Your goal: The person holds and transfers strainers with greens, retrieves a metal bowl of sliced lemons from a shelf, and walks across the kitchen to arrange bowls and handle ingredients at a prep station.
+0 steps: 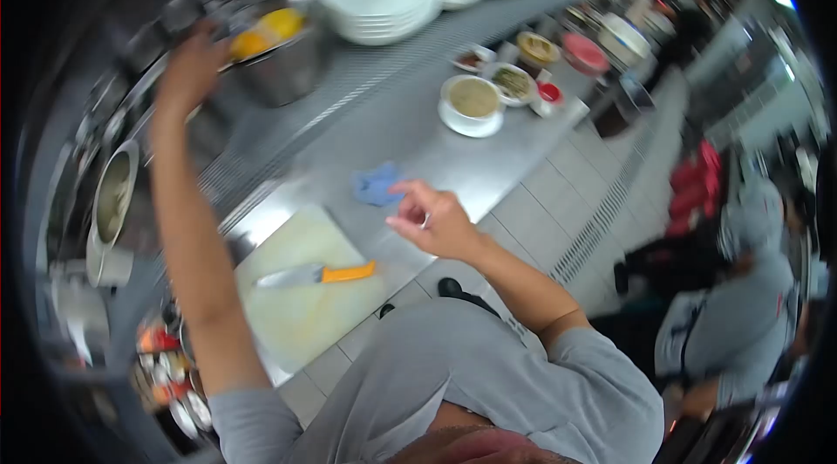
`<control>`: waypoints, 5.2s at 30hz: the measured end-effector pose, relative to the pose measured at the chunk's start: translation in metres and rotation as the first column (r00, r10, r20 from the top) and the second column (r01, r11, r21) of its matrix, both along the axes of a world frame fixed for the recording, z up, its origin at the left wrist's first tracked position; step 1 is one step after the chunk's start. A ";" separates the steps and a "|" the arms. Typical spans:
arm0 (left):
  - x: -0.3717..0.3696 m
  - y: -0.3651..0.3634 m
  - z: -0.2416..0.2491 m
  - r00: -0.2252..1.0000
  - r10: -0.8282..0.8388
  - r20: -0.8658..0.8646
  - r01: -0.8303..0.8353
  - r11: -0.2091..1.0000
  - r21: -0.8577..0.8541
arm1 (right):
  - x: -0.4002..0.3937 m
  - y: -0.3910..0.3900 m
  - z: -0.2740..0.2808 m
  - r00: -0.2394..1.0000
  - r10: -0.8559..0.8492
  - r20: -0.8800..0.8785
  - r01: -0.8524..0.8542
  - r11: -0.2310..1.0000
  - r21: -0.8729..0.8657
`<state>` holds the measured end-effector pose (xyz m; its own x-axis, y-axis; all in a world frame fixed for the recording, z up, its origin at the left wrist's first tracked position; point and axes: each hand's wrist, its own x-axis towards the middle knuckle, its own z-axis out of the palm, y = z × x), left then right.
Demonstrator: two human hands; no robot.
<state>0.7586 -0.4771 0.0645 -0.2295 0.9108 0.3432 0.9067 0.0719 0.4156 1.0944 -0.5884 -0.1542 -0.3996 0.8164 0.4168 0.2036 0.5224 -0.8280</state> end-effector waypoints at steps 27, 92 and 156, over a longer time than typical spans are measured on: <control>0.705 0.052 -0.277 0.278 -0.589 0.759 0.947 0.033 -0.321 | 0.673 0.015 -0.135 0.505 -0.832 0.229 0.848 0.428 -0.312; 2.560 0.998 -0.268 -0.116 -0.774 0.623 0.877 -0.374 -0.302 | 2.629 0.844 -0.208 -0.079 -0.560 0.825 0.925 0.267 0.270; 2.814 1.739 -0.264 0.548 0.022 0.837 0.321 0.918 -0.234 | 2.662 2.191 0.087 0.980 0.042 -0.192 0.026 0.940 0.340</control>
<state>3.5724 1.2618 -0.1997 -0.0986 0.9670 -0.2350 0.1983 0.2506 0.9476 3.7563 1.6030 -0.0677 -0.2890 0.6092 0.7385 0.0519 0.7802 -0.6234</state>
